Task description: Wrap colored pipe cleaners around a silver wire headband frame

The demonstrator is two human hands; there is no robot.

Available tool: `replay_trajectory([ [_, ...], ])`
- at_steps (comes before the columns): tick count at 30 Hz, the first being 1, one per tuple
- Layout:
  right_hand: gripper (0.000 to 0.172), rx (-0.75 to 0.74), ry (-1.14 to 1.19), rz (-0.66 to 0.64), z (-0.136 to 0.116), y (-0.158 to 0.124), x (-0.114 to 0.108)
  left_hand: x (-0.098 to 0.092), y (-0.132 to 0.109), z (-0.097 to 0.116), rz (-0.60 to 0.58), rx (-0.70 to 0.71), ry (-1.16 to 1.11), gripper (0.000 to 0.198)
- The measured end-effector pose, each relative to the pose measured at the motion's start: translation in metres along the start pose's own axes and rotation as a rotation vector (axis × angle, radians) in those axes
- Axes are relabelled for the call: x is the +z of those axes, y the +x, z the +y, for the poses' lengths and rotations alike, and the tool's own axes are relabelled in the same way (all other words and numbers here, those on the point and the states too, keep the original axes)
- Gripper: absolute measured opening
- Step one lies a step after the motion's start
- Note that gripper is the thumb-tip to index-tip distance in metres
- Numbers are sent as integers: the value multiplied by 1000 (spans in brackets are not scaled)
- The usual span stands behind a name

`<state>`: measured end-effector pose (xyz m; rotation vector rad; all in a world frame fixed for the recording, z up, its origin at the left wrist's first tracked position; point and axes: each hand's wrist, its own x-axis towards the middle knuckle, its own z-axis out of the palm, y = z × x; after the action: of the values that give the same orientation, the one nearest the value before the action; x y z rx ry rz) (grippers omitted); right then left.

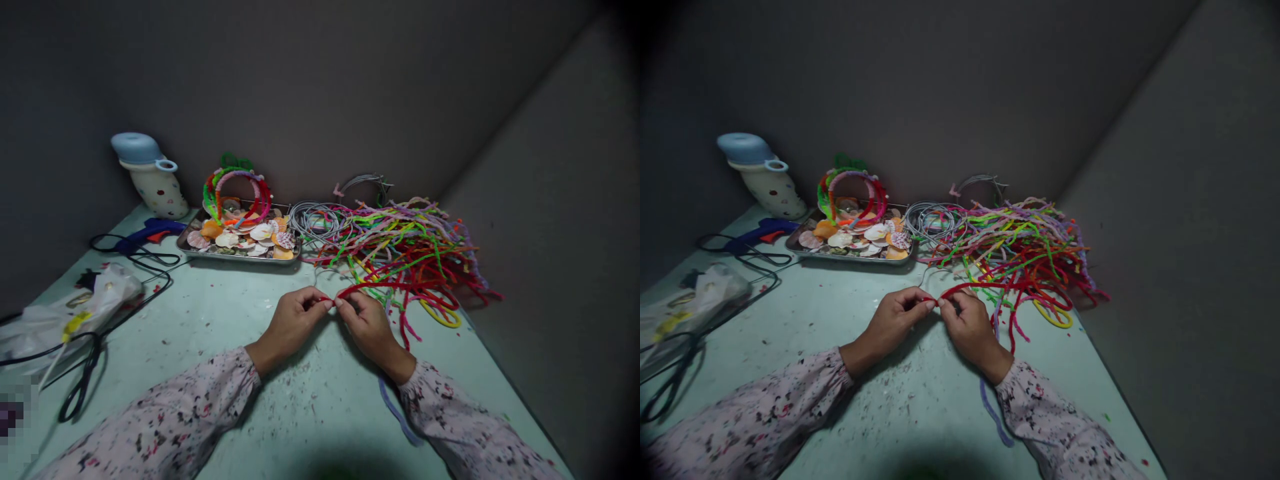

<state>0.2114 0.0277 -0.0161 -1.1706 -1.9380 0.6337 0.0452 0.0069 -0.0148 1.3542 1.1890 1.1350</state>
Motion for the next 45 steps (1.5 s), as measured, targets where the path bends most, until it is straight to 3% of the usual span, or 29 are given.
replay_trajectory([
  [18,23,82,89,-18,2,0,1,3,1,-1,46,-52,93,20],
  [35,15,13,49,0,0,0,1,3,3,-1,49,-63,77,15],
  [40,3,-109,-8,116,-1,-2,0,2,6,-6,92,-81,-26,17],
  [45,5,-218,-48,102,-1,-2,1,1,7,-9,83,-74,-30,14],
])
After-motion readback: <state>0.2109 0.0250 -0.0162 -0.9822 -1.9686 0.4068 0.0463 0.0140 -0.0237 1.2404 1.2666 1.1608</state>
